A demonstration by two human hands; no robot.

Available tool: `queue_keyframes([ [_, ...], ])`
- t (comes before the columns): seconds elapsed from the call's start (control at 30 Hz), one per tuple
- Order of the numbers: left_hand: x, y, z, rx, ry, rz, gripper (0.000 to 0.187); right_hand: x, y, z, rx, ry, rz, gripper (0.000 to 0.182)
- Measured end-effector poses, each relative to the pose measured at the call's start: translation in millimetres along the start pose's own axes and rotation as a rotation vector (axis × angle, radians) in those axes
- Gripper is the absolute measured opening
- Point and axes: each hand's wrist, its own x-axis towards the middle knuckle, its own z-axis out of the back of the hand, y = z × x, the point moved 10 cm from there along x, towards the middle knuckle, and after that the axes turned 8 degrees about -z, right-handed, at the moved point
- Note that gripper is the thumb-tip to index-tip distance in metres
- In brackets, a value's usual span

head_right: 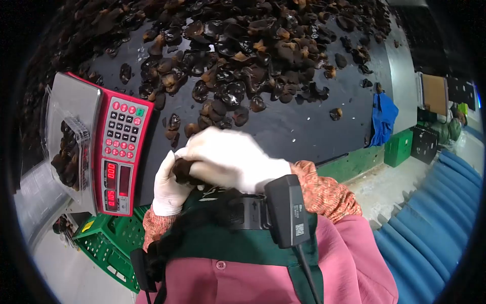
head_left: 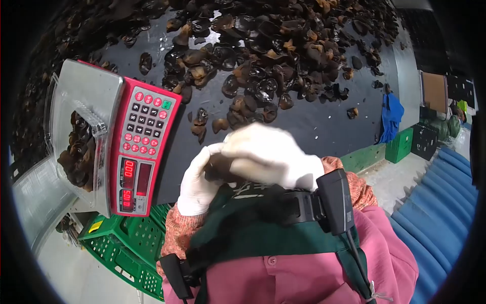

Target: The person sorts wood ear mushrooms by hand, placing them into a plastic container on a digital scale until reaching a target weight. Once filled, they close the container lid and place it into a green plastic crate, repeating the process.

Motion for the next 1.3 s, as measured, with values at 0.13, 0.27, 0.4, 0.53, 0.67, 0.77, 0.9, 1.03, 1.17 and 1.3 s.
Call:
queue_keyframes([
  [0.13, 8.4, 1.1, -1.0, 0.099, 0.111, -0.05, 0.039, -1.5, -55.6, 62.9, -0.493, -0.379, -0.29, 0.042],
  [0.27, 8.1, -5.6, -4.3, 0.192, 0.113, -0.123, 0.039, -18.2, -69.5, 45.2, -0.658, -0.278, -0.197, 0.027],
  [0.4, 5.1, -4.6, -0.8, 0.209, 0.153, -0.162, 0.037, -51.6, -67.9, 50.9, -0.382, -0.285, -0.315, 0.015],
  [0.53, 11.2, 4.4, -7.4, 0.146, 0.159, -0.114, 0.036, -60.6, -43.9, 55.6, -0.143, -0.341, -0.322, 0.014],
  [0.67, 15.8, 13.1, -8.7, -0.109, 0.093, -0.029, 0.038, -39.1, 9.0, 22.4, -0.195, -0.046, -0.033, 0.024],
  [0.77, 13.7, 13.3, -6.1, -0.084, 0.1, -0.03, 0.039, -31.9, -14.3, 33.1, -0.075, -0.123, -0.218, 0.036],
  [0.9, 12.1, 21.5, -5.4, -0.081, 0.104, 0.013, 0.034, -6.5, -46.0, 27.3, -0.424, -0.171, -0.361, 0.075],
  [1.03, 8.1, 22.2, -8.3, -0.11, 0.119, 0.06, 0.037, 5.3, -68.0, 2.4, -0.444, -0.159, -0.343, 0.049],
  [1.17, 6.3, 18.2, -4.2, -0.154, 0.048, 0.034, 0.043, 3.7, -75.9, 21.5, -0.115, -0.226, -0.359, 0.027],
  [1.3, -2.3, -6.6, -25.5, -0.126, 0.109, -0.14, 0.041, 10.6, -38.9, 38.1, 0.178, -0.144, -0.411, 0.026],
])
